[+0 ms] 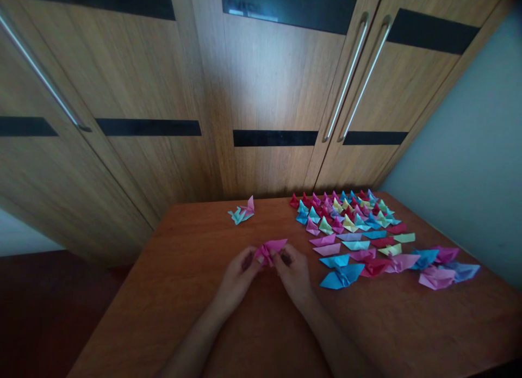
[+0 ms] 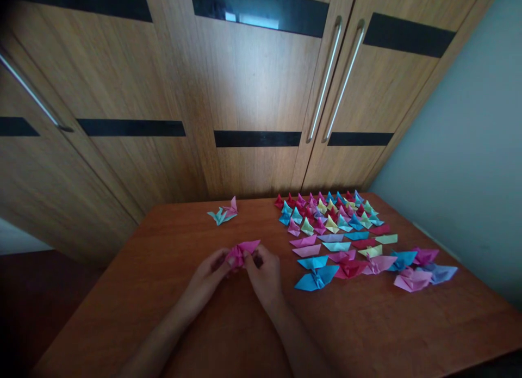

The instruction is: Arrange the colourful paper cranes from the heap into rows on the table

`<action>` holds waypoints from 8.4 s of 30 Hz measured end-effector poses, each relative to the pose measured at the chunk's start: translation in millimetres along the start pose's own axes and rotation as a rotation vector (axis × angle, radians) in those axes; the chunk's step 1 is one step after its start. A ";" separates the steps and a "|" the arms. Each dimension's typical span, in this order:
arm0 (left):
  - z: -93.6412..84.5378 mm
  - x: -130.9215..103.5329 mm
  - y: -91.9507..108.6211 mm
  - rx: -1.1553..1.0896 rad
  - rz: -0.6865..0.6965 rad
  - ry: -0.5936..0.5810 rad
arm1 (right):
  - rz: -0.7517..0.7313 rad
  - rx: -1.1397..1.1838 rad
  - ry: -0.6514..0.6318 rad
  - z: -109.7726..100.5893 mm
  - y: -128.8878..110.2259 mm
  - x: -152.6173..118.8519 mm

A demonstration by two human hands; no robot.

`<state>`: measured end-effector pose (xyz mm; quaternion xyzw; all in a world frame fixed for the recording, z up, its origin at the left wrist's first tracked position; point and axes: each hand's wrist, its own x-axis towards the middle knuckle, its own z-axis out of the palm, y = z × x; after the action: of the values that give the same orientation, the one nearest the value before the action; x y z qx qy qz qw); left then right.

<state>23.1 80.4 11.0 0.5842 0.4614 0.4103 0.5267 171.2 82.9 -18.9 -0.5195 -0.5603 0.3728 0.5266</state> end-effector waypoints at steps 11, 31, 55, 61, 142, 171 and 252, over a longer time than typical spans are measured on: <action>-11.5 1.1 -9.7 0.249 0.023 0.015 | 0.059 0.124 -0.126 -3.6 2.0 2.0; -24.6 -3.0 2.4 0.231 0.047 -0.153 | 0.066 0.025 -0.401 -19.7 -7.9 3.5; -21.8 -14.0 -3.4 -0.671 -0.104 -0.298 | 0.377 1.035 -0.546 -19.4 1.3 -8.4; -25.4 -13.0 -3.9 -0.579 -0.095 -0.290 | 0.329 1.072 -0.526 -20.3 2.6 -5.9; -43.4 -5.4 6.3 -0.110 -0.082 -0.255 | 0.235 0.372 -0.410 -33.4 -6.1 4.6; -41.4 -0.9 -3.3 0.028 -0.066 -0.261 | 0.153 0.166 -0.475 -24.7 1.9 8.0; -27.5 1.3 -6.0 -0.388 -0.246 0.162 | 0.523 0.907 -0.028 -12.3 2.4 6.0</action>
<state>-3.8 88.3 8.0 0.3766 0.4822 0.4697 0.6365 184.2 87.6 -17.9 -0.3567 -0.2011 0.7038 0.5805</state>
